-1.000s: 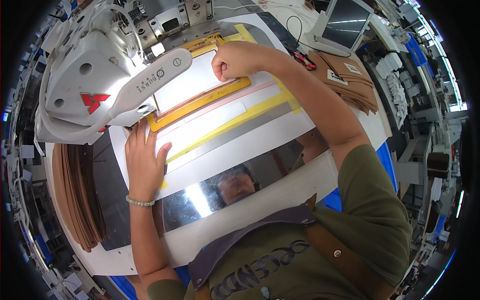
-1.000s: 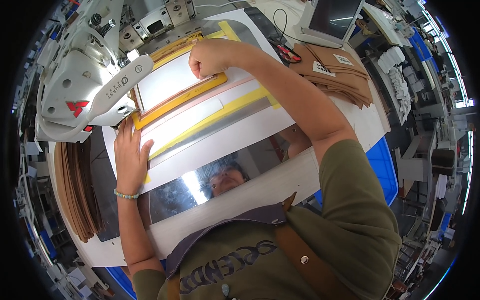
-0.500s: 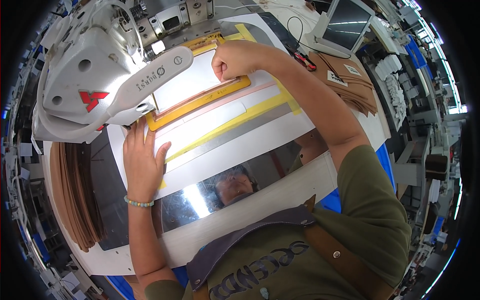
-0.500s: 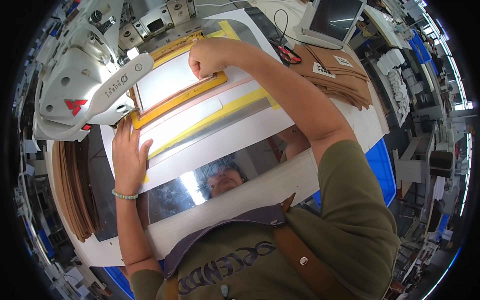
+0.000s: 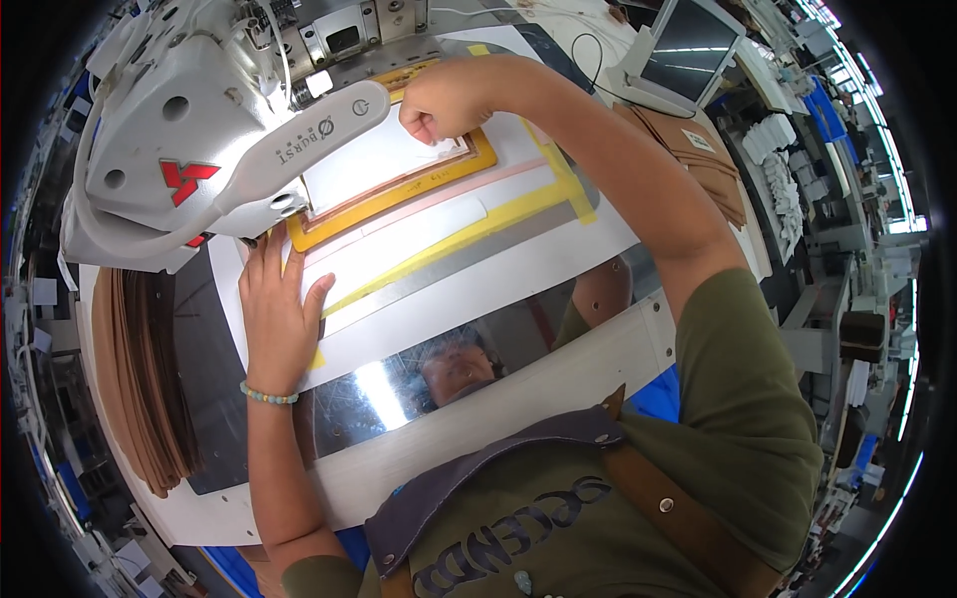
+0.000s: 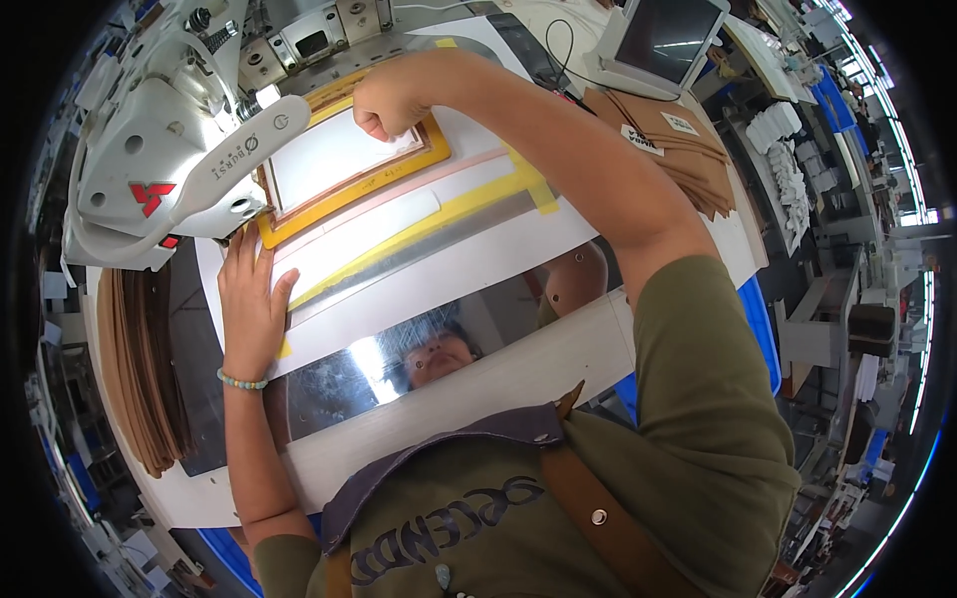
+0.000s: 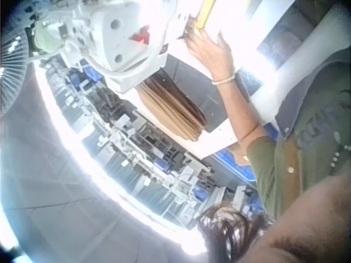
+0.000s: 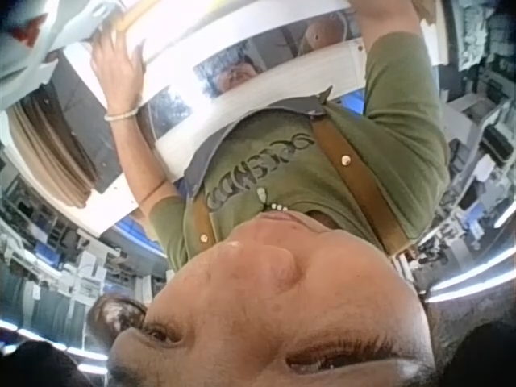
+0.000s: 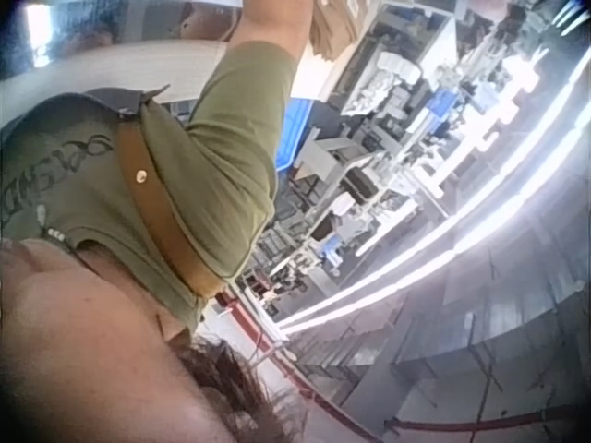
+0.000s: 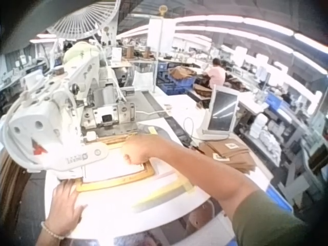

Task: Operator is using an automated sewing machine to attach labels onto leather panels.

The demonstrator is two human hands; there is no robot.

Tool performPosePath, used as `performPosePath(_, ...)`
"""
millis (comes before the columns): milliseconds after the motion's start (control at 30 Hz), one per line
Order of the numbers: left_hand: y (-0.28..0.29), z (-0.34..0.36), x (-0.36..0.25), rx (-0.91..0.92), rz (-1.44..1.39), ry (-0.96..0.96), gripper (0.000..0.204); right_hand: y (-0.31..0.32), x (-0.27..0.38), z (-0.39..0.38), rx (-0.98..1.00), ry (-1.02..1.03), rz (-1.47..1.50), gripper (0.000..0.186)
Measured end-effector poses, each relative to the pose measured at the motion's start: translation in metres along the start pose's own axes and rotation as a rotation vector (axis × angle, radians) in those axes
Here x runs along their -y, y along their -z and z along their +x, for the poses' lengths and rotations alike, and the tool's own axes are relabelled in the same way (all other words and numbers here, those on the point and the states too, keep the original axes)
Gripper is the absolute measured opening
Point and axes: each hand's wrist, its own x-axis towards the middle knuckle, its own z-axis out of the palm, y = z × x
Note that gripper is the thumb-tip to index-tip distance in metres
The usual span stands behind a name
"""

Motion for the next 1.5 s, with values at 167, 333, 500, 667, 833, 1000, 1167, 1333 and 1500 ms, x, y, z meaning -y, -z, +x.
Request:
performPosePath(167, -0.001, -0.001, 0.001, -0.052, -0.003, -0.024, 0.065, -0.02, 0.004, -0.004, 0.099, 0.006, -0.227, 0.014)
performPosePath(333, 0.001, 0.001, -0.001, -0.025, -0.018, -0.008, 0.062, -0.023, 0.009, 0.001, 0.08, -0.125, -0.419, 0.015)
performPosePath(500, 0.002, 0.001, -0.003, -0.037, -0.049, 0.005, 0.06, -0.011, -0.002, -0.002, -0.159, 0.007, -0.04, 0.02)
performPosePath(667, 0.0, 0.001, -0.001, -0.082, -0.062, -0.02, 0.061, -0.031, 0.014, 0.019, -0.231, 0.209, 0.589, 0.019)
performPosePath(833, -0.001, 0.002, -0.002, -0.119, -0.074, -0.02, 0.062, -0.051, 0.056, 0.051, -0.018, 0.164, 0.897, 0.017)
performPosePath(1000, 0.0, 0.0, -0.001, -0.085, -0.077, -0.012, 0.061, -0.053, 0.084, 0.062, -0.061, 0.149, 0.874, 0.019)
performPosePath(1167, 0.005, 0.002, 0.004, -0.034, -0.166, -0.01, 0.06, -0.06, 0.07, 0.032, -0.219, 0.11, 1.026, 0.024)
performPosePath(1333, 0.052, -0.021, 0.06, -0.133, -0.225, 0.061, 0.05, -0.079, 0.036, -0.024, -0.665, 0.263, 0.993, 0.029)
performPosePath(1500, 0.102, -0.047, 0.157, -0.338, 0.205, 0.424, 0.032, -0.092, 0.028, -0.032, -0.889, 0.251, 0.57, 0.02)
